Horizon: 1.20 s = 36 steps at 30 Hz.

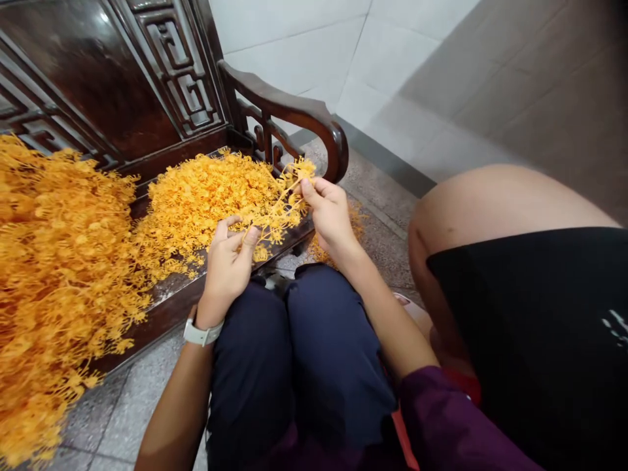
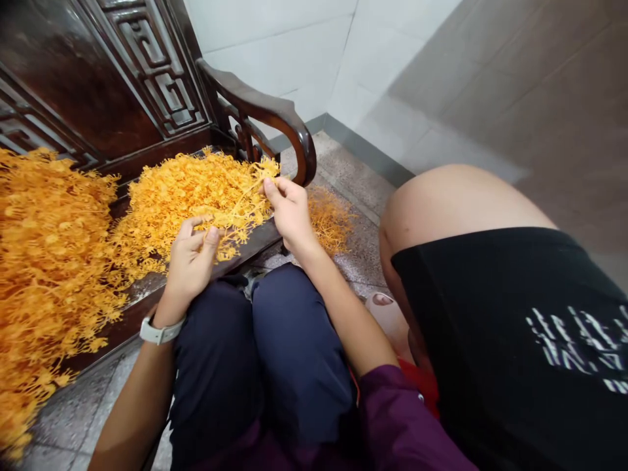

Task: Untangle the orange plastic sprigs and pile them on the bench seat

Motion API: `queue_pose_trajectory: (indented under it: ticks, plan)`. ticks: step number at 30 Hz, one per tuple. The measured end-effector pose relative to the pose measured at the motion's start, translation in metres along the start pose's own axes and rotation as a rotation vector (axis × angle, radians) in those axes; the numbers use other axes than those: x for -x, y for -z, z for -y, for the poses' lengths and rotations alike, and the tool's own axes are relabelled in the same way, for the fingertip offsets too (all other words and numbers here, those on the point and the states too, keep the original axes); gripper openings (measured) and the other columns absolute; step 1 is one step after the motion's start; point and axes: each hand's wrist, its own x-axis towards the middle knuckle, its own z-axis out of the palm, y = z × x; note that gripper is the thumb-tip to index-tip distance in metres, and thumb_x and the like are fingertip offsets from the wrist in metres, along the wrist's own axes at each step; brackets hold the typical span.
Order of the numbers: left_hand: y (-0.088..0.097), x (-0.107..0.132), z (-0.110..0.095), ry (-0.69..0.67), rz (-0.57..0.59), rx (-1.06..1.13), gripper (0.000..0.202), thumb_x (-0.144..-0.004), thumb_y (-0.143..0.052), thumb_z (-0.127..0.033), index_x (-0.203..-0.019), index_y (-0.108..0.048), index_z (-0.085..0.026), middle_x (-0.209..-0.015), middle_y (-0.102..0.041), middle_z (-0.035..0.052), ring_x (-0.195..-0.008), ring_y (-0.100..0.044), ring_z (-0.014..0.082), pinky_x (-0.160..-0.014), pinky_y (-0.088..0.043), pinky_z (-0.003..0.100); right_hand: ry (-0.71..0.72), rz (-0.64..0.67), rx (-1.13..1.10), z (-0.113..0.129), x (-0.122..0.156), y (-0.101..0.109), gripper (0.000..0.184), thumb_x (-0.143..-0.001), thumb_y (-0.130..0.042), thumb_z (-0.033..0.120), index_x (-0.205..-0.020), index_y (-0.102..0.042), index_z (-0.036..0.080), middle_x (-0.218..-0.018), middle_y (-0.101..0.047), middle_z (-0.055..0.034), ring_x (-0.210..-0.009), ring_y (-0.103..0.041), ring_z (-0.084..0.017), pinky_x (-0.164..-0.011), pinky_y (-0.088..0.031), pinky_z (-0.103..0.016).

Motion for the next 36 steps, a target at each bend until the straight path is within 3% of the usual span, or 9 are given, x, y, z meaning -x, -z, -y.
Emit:
queue_pose_trajectory:
  ticks: [3, 6, 12, 17, 23, 26, 29, 33, 36]
  plan:
    - [0.005, 0.002, 0.015, 0.096, -0.061, 0.148, 0.049, -0.105, -0.053, -0.056, -0.090, -0.084, -0.022, -0.106, -0.070, 0.0105, -0.126, -0.063, 0.0294, -0.104, -0.051, 0.043, -0.100, 0.074, -0.165, -0.002, 0.006, -0.008, 0.040, -0.089, -0.071, 0.058, -0.077, -0.058, 0.023, -0.079, -0.057, -0.0010, -0.074, -0.053, -0.015, -0.071, -0.048, -0.029]
    - [0.010, 0.004, 0.026, 0.141, -0.179, 0.203, 0.050, -0.105, -0.053, -0.058, -0.095, -0.087, -0.023, -0.100, -0.070, 0.0088, -0.113, -0.066, 0.0264, -0.103, -0.052, 0.042, -0.193, 0.181, -0.255, 0.002, 0.010, -0.019, 0.040, -0.090, -0.069, 0.060, -0.079, -0.055, 0.024, -0.075, -0.053, 0.0004, -0.068, -0.054, -0.015, -0.065, -0.049, -0.030]
    - [0.021, 0.009, 0.034, 0.230, -0.435, 0.242, 0.050, -0.105, -0.054, -0.057, -0.092, -0.083, -0.019, -0.101, -0.078, 0.0091, -0.107, -0.072, 0.0246, -0.103, -0.054, 0.040, -0.397, 0.345, -0.381, 0.005, 0.014, -0.027, 0.037, -0.083, -0.080, 0.052, -0.075, -0.061, 0.021, -0.057, -0.026, 0.0110, -0.046, -0.017, -0.007, -0.044, -0.019, -0.026]
    - [0.039, 0.011, 0.046, 0.289, -0.556, 0.236, 0.050, -0.106, -0.051, -0.057, -0.092, -0.078, -0.018, -0.099, -0.078, 0.0095, -0.104, -0.074, 0.0234, -0.102, -0.056, 0.040, -0.324, 0.407, -0.246, 0.004, 0.021, -0.031, 0.026, -0.079, -0.084, 0.036, -0.069, -0.071, 0.017, -0.053, -0.036, 0.0083, -0.047, -0.025, -0.006, -0.046, -0.019, -0.026]
    - [0.082, 0.024, 0.076, 0.110, -0.213, 0.016, 0.027, -0.090, -0.079, -0.046, -0.094, -0.080, -0.020, -0.091, -0.077, 0.0060, -0.091, -0.072, 0.0212, -0.091, -0.056, 0.036, -0.193, 0.275, -0.035, -0.017, 0.022, -0.031, 0.017, -0.082, -0.080, 0.029, -0.071, -0.076, 0.017, -0.051, -0.044, 0.0066, -0.050, -0.030, -0.007, -0.050, -0.021, -0.026]
    - [0.094, 0.035, 0.087, 0.193, 0.051, -0.045, 0.039, -0.088, -0.080, -0.049, -0.113, -0.079, -0.019, -0.091, -0.077, 0.0058, -0.087, -0.072, 0.0212, -0.090, -0.056, 0.035, -0.098, 0.274, 0.010, -0.030, 0.024, -0.031, 0.009, -0.078, -0.083, 0.023, -0.085, -0.081, 0.017, -0.062, -0.060, 0.0052, -0.058, -0.045, -0.009, -0.057, -0.037, -0.025]
    - [0.090, 0.039, 0.091, 0.218, 0.313, -0.056, 0.050, -0.094, -0.070, -0.056, -0.129, -0.073, -0.019, -0.117, -0.078, 0.0118, -0.105, -0.074, 0.0253, -0.098, -0.056, 0.038, -0.006, 0.302, -0.023, -0.035, 0.025, -0.034, 0.026, -0.082, -0.084, 0.025, -0.108, -0.083, 0.023, -0.090, -0.077, 0.0009, -0.084, -0.066, -0.015, -0.080, -0.053, -0.030]
    - [0.081, 0.025, 0.081, 0.052, 0.292, -0.047, 0.065, -0.097, -0.067, -0.056, -0.151, -0.058, -0.021, -0.163, -0.051, 0.0175, -0.152, -0.047, 0.0328, -0.126, -0.037, 0.050, 0.117, 0.387, -0.031, -0.032, 0.025, -0.041, 0.033, -0.091, -0.079, 0.035, -0.123, -0.080, 0.029, -0.130, -0.078, -0.0027, -0.127, -0.068, -0.021, -0.114, -0.051, -0.042]
    - [0.084, 0.005, 0.062, -0.040, 0.354, 0.178, 0.075, -0.095, -0.068, -0.058, -0.160, -0.050, -0.025, -0.173, -0.040, 0.0134, -0.161, -0.033, 0.0343, -0.131, -0.028, 0.051, 0.207, 0.486, 0.026, -0.030, 0.027, -0.042, 0.043, -0.097, -0.073, 0.040, -0.137, -0.073, 0.028, -0.147, -0.070, -0.0045, -0.141, -0.060, -0.023, -0.125, -0.042, -0.049]
